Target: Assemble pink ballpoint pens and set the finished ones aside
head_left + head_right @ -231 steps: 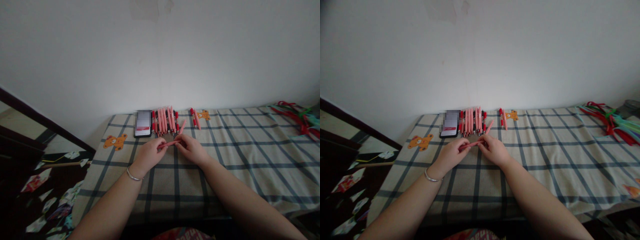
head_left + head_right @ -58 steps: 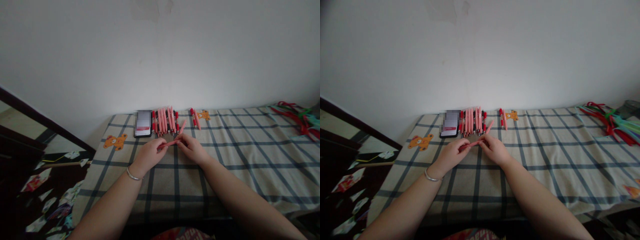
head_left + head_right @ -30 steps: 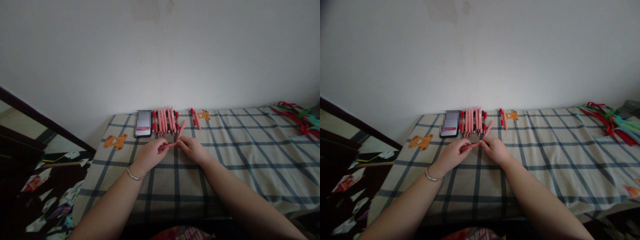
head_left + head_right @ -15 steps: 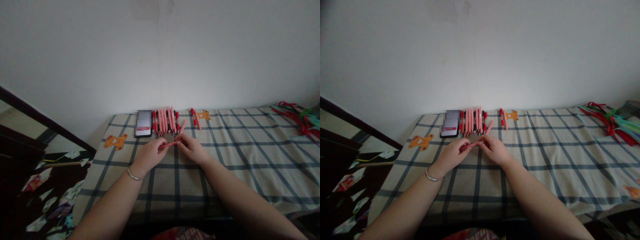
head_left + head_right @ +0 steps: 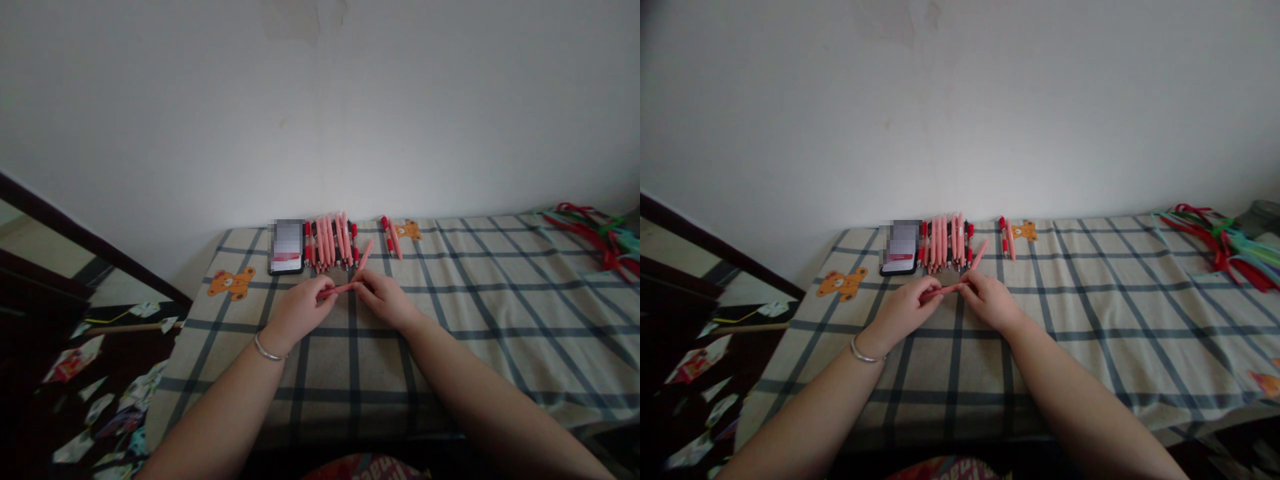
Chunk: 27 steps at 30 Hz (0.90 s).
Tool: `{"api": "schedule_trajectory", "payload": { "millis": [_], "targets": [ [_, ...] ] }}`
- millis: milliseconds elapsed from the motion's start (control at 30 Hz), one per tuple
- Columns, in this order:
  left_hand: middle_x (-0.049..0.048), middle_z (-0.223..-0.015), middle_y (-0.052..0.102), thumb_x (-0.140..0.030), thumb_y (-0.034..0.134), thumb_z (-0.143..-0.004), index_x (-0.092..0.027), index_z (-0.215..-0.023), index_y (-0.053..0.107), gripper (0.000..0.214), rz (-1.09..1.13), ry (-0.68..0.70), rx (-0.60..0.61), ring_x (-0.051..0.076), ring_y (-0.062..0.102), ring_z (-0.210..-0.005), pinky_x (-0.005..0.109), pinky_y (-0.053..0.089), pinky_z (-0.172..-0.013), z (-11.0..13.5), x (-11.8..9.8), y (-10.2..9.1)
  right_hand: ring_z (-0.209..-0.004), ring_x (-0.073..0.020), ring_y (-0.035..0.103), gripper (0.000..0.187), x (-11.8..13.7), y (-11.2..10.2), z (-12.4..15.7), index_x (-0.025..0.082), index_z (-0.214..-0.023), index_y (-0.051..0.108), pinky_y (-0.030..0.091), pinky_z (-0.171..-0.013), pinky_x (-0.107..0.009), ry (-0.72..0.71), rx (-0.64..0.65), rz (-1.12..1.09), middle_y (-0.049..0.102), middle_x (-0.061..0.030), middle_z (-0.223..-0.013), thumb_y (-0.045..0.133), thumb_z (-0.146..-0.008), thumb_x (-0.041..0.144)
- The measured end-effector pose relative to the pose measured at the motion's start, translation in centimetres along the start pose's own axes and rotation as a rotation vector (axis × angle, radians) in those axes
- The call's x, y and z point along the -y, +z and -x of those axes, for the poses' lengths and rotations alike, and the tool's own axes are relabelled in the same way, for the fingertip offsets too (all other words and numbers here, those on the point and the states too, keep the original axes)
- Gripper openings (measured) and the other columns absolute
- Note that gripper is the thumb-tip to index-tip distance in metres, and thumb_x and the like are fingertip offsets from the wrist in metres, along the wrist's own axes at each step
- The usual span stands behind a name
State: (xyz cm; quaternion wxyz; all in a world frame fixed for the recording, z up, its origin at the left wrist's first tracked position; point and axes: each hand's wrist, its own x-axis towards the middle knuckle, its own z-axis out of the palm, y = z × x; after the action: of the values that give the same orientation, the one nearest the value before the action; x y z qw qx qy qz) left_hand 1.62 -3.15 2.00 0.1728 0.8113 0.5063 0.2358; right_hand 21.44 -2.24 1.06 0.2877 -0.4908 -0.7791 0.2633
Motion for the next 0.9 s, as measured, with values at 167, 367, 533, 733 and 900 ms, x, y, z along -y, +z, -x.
{"api": "schedule_trajectory", "payload": {
  "millis": [167,367,533,733,900],
  "targets": [
    [-0.0014,-0.079,0.065,-0.031,0.049,-0.084,-0.022,-0.091,0.057,0.014,0.011,-0.002,0.008,0.013,0.059,-0.068,0.023,0.038,-0.058,0.00,-0.02,-0.01,-0.066,-0.0144,0.054,0.020,0.14,-0.07,0.03,0.020,-0.085,0.056,0.037,-0.059,-0.025,0.029,0.000,0.025,0.061,-0.0008,-0.073,0.042,-0.089,0.034],
    [-0.0010,-0.080,0.064,-0.030,0.049,-0.085,-0.021,-0.091,0.057,0.013,-0.004,0.008,0.003,0.013,0.059,-0.069,0.023,0.038,-0.059,0.06,0.00,0.03,-0.063,-0.0141,0.052,0.024,0.07,-0.07,-0.05,0.019,-0.077,0.056,0.035,-0.058,-0.024,0.032,0.005,0.043,0.059,-0.0007,-0.069,0.042,-0.089,0.035],
    [-0.0014,-0.079,0.064,-0.029,0.050,-0.084,-0.021,-0.089,0.057,0.012,0.005,0.026,0.007,0.013,0.058,-0.068,0.023,0.038,-0.059,0.03,0.01,0.01,-0.060,-0.0139,0.050,0.028,-0.12,0.04,-0.14,0.019,-0.070,0.054,0.032,-0.055,-0.024,0.022,0.013,0.045,0.056,0.0001,-0.063,0.041,-0.089,0.035],
    [-0.0014,-0.078,0.064,-0.029,0.049,-0.085,-0.021,-0.087,0.057,0.012,-0.004,0.037,0.004,0.013,0.058,-0.068,0.023,0.037,-0.059,0.02,0.03,0.05,-0.059,-0.0137,0.050,0.029,-0.26,0.12,-0.17,0.019,-0.070,0.055,0.033,-0.055,-0.024,0.007,0.007,0.055,0.057,-0.0002,-0.063,0.041,-0.089,0.035],
    [-0.0012,-0.076,0.062,-0.030,0.047,-0.086,-0.021,-0.087,0.057,0.013,-0.001,0.028,0.000,0.012,0.057,-0.066,0.023,0.037,-0.058,0.03,-0.02,0.03,-0.067,-0.0142,0.055,0.021,-0.13,0.09,0.03,0.020,-0.094,0.057,0.038,-0.060,-0.025,-0.008,-0.007,-0.003,0.063,-0.0017,-0.078,0.042,-0.089,0.034]
  ]
}}
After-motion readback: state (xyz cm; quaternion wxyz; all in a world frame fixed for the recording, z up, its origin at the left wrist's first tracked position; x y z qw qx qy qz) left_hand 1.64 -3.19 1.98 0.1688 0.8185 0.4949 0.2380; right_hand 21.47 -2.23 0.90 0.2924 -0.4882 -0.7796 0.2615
